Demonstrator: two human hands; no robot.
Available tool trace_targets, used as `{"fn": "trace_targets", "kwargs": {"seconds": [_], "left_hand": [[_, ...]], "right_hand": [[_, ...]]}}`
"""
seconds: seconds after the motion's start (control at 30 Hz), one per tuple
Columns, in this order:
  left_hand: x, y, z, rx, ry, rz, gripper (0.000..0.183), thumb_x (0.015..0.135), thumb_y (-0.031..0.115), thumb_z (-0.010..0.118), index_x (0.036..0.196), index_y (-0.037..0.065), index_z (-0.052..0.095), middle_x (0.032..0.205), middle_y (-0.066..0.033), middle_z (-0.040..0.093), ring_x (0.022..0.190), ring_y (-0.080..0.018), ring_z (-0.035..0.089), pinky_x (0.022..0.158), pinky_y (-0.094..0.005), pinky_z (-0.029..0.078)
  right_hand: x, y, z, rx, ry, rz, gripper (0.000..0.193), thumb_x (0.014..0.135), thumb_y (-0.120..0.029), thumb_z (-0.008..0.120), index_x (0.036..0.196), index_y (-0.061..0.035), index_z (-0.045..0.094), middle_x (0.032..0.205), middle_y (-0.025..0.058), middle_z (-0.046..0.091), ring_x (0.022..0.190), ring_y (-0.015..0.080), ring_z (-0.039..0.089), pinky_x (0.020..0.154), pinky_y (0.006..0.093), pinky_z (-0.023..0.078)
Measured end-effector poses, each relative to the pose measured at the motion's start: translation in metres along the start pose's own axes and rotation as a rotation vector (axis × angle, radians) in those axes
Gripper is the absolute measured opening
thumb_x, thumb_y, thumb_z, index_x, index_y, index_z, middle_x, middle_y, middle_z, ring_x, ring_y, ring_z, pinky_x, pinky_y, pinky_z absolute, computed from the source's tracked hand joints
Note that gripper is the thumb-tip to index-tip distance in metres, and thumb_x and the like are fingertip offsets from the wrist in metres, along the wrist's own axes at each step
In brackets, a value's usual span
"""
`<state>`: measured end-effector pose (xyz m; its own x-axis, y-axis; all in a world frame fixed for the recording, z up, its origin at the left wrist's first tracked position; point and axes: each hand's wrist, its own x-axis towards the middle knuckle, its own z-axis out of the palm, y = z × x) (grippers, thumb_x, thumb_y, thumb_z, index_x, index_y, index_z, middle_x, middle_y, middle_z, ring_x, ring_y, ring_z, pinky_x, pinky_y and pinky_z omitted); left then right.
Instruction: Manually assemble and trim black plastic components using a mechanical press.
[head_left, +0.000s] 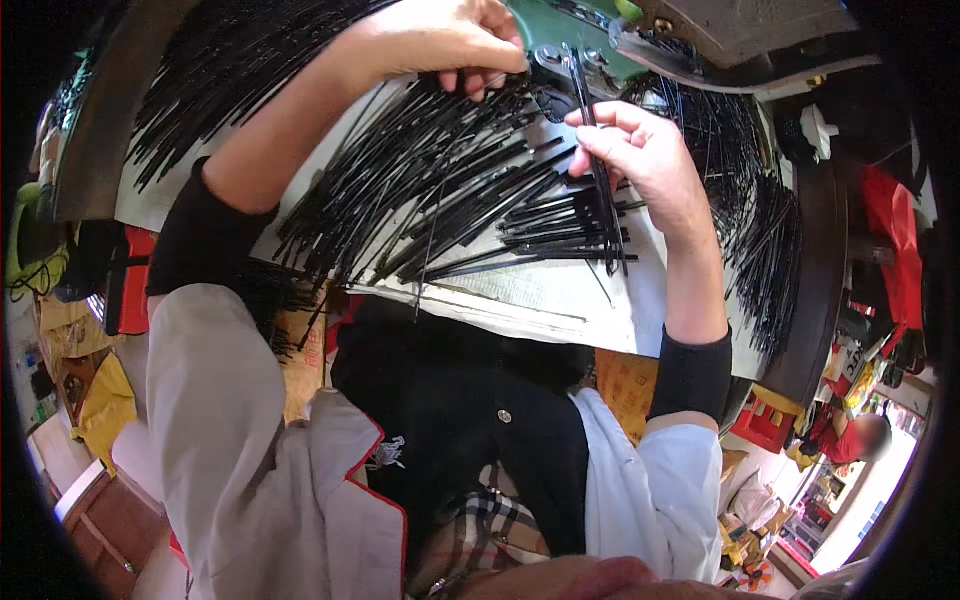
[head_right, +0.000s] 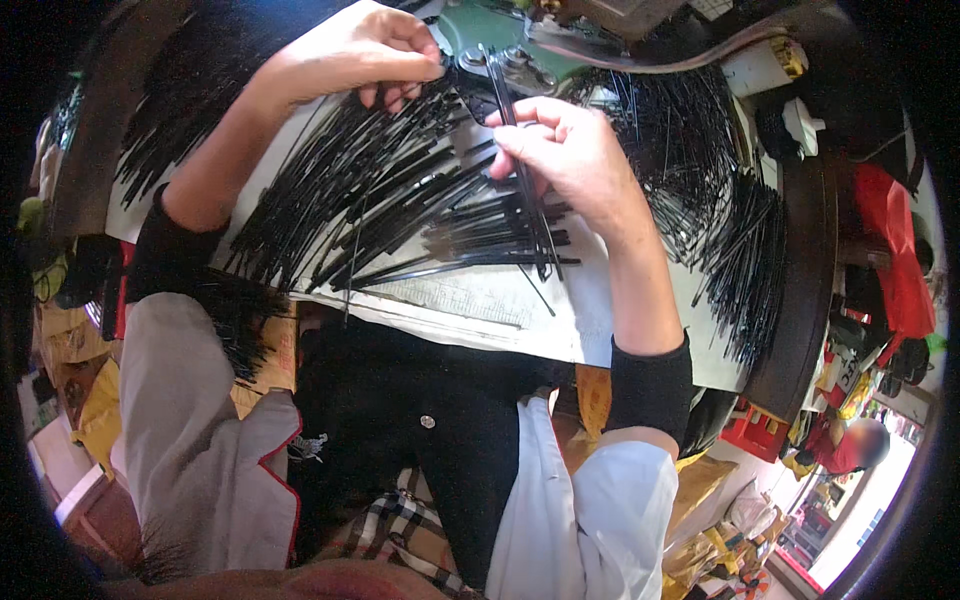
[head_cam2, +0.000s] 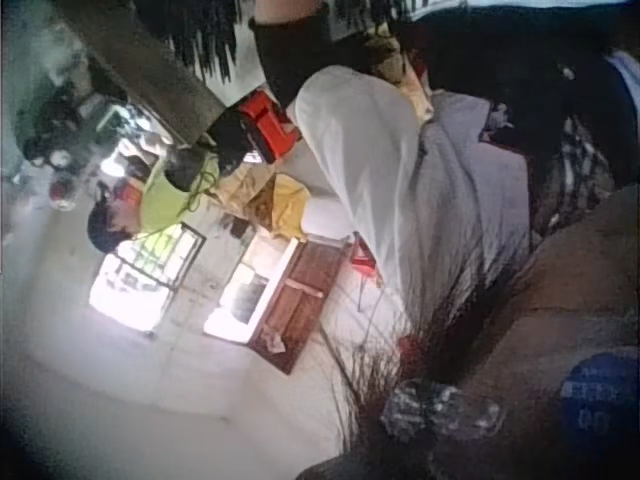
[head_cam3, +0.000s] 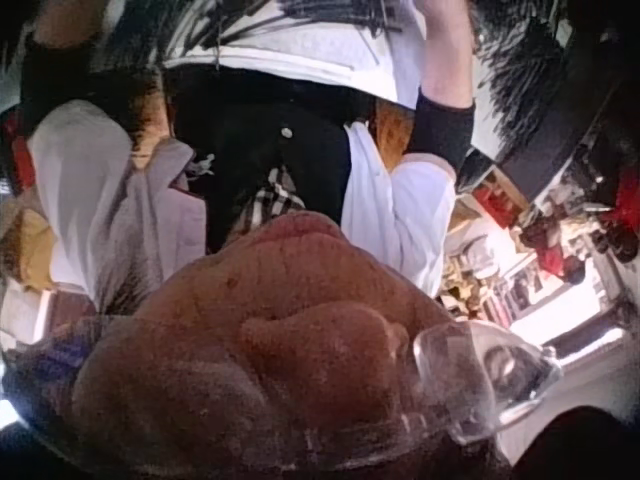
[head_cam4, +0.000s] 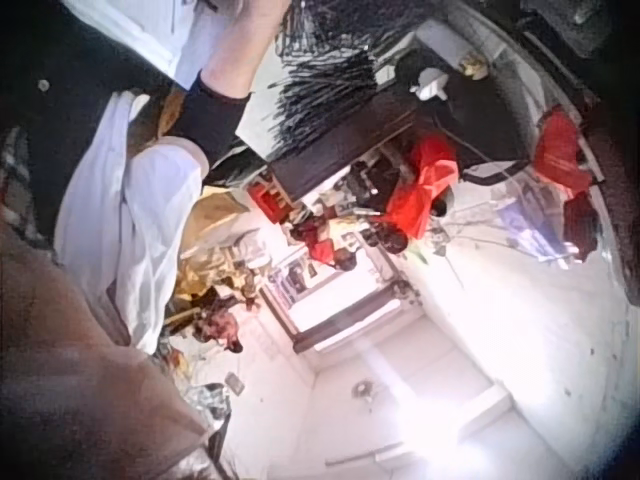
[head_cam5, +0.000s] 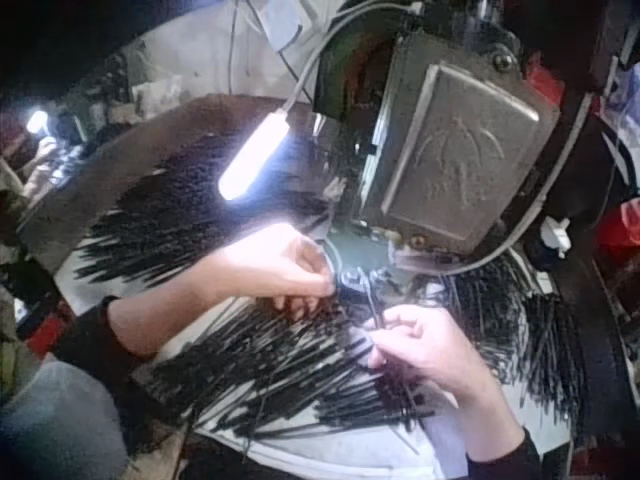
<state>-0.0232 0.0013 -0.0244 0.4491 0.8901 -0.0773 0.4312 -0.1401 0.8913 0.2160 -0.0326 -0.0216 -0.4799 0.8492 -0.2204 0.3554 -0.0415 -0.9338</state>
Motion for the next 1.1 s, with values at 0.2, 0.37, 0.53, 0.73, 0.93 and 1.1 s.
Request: {"fn": "trace_targets", "kwargs": {"seconds": [0.2,0.37,0.53,0.73,0.93,1.1], "left_hand": [[0.009,-0.003,0.012,-0.170,0.106,0.034,0.031,0.082,0.024,0.062,0.100,-0.001,0.060,0.070,-0.0039,0.058,0.044,-0.0040,0.048,0.035,-0.0148,0.033],[0.004,0.008,0.020,-0.330,0.114,0.048,0.035,0.083,0.023,0.062,0.111,0.003,0.059,0.075,-0.0037,0.059,0.048,-0.0018,0.046,0.038,-0.0136,0.031],[0.004,0.010,0.023,-0.431,0.110,0.001,0.034,0.084,0.023,0.061,0.113,0.005,0.059,0.079,-0.0009,0.058,0.048,-0.0011,0.042,0.039,-0.0144,0.029],[0.006,0.006,0.029,-0.431,0.089,0.040,0.032,0.086,0.023,0.059,0.113,0.005,0.059,0.077,-0.0003,0.055,0.047,-0.0010,0.039,0.039,-0.0146,0.028],[0.005,0.005,0.029,-0.471,0.099,0.041,0.030,0.087,0.022,0.057,0.112,0.005,0.059,0.077,-0.0008,0.055,0.046,-0.0009,0.038,0.038,-0.0146,0.027],[0.003,0.008,0.029,-0.512,0.082,0.041,0.030,0.087,0.019,0.057,0.113,0.005,0.058,0.077,-0.0008,0.055,0.047,-0.0006,0.039,0.038,-0.0140,0.027]], "right_hand": [[-0.006,-0.007,0.008,0.043,-0.019,0.036,0.032,0.081,-0.014,0.056,0.109,0.0013,0.053,0.069,0.0043,0.064,0.051,0.0037,0.050,0.046,0.0174,0.039],[-0.009,-0.007,0.011,0.082,0.004,0.018,0.032,0.081,-0.014,0.057,0.108,0.0014,0.053,0.069,0.0052,0.063,0.051,0.0045,0.050,0.046,0.0178,0.039],[-0.008,-0.006,0.012,0.136,0.005,0.006,0.033,0.081,-0.015,0.057,0.109,0.0017,0.052,0.069,0.0055,0.063,0.051,0.0047,0.050,0.046,0.0178,0.040],[-0.008,-0.005,0.012,0.119,0.007,-0.003,0.032,0.081,-0.016,0.057,0.108,0.0017,0.052,0.069,0.0058,0.063,0.052,0.0052,0.051,0.047,0.0178,0.040],[-0.009,-0.003,0.012,0.111,-0.006,0.005,0.031,0.082,-0.016,0.057,0.108,0.0008,0.053,0.070,0.0058,0.063,0.053,0.0055,0.052,0.047,0.0181,0.040],[-0.011,-0.004,0.013,0.141,-0.008,0.002,0.031,0.082,-0.015,0.057,0.108,0.0003,0.053,0.070,0.0060,0.063,0.053,0.0057,0.052,0.047,0.0182,0.041]]}}
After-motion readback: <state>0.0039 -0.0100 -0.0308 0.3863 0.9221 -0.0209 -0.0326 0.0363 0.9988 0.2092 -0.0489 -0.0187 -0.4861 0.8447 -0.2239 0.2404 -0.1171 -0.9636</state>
